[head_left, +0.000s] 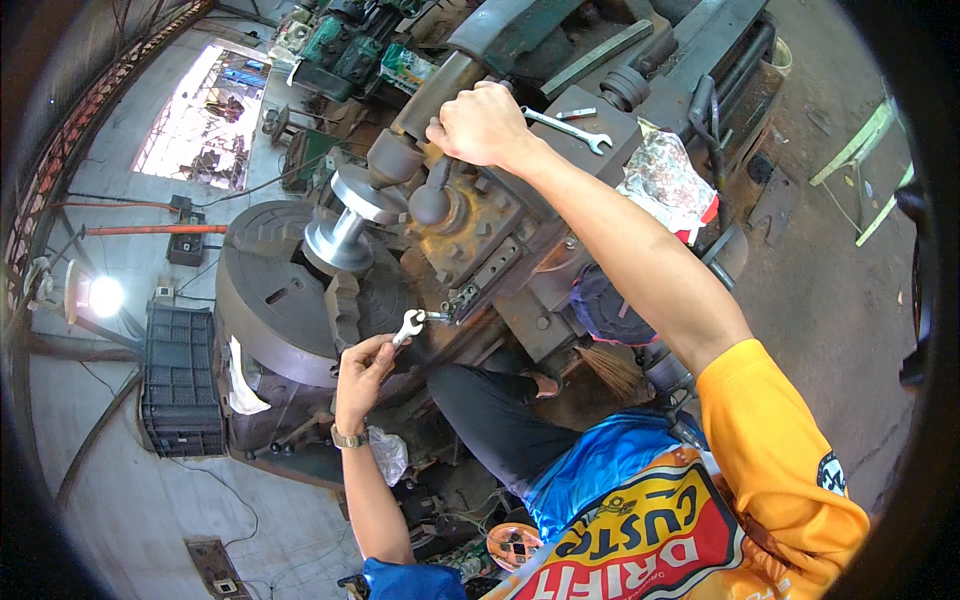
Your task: The person operates a metal lathe, using a wrench to tighten a bolt on the tool post and then turning a handwheel to advance the cutting tool against a rotating metal workpiece. The person repeatedly adjusts the tool position and engages the cut.
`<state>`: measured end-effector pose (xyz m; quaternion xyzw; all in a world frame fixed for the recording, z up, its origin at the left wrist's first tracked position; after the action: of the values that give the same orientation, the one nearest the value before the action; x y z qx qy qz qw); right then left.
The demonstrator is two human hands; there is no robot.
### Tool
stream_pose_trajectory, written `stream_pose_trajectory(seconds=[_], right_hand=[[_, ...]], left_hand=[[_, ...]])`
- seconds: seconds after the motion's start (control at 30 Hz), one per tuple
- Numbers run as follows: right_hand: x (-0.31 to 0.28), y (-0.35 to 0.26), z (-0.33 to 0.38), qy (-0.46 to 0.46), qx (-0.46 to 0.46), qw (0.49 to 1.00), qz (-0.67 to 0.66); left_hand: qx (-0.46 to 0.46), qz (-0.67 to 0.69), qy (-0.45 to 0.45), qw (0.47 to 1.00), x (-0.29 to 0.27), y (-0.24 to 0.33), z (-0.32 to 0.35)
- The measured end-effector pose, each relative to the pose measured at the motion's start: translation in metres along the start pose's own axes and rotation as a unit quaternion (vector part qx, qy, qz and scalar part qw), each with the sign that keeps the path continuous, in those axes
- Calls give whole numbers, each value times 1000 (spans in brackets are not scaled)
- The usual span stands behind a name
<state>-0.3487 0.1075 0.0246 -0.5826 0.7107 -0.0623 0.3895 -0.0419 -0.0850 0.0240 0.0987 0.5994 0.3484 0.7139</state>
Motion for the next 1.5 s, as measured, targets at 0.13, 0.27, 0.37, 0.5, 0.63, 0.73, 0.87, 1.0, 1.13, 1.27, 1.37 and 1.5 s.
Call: stream_pose_trajectory(seconds=[0.13,0.27,0.37,0.5,0.63,0.73,0.87,1.0,1.13,1.27,1.37,1.5], right_hand=[[2,2,0,0,9,1000,10],[-1,0,1,30,-11,999,0],[-4,-2,2,59,-33,998,-9],[-1,-1,1,36,-12,999,4],[-3,-1,1,35,-5,999,17],[-4,-2,2,37,-5,999,15],[-4,-2,1,42,-6,999,26],[-3,-1,1,44,-6,999,19],[-3,0,2,43,-4,999,24],[-3,-2,1,47,-11,999,21],[-2,-1,1,38,-4,999,29],[-3,-2,0,53,-21,998,13]], left_hand=[[29,-44,-28,998,-13,-3,-14],[42,-67,-79,994,-25,-3,-34],[49,-92,-119,987,-28,1,-49],[46,-105,-148,982,-30,9,-63],[26,-127,-198,972,-31,11,-74],[66,-112,-217,967,-30,12,-79],[71,-128,-222,964,-29,5,-83],[82,-106,-218,967,-23,4,-79],[108,-126,-188,968,-15,5,-74],[86,-103,-169,976,-15,-3,-69],[74,-86,-174,978,-18,-10,-74],[87,-92,-177,976,-26,-8,-77]])
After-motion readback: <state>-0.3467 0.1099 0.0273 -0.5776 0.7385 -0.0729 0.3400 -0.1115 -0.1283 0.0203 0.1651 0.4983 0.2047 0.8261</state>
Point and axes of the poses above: each hand's wrist, its own z-axis away from the middle knuckle, its own x-axis out of the palm, y = z × x, the point moved 6 cm from there along -z, towards the middle knuckle, and after that the axes turned 14 degrees about -z, right-handed, at the moved point
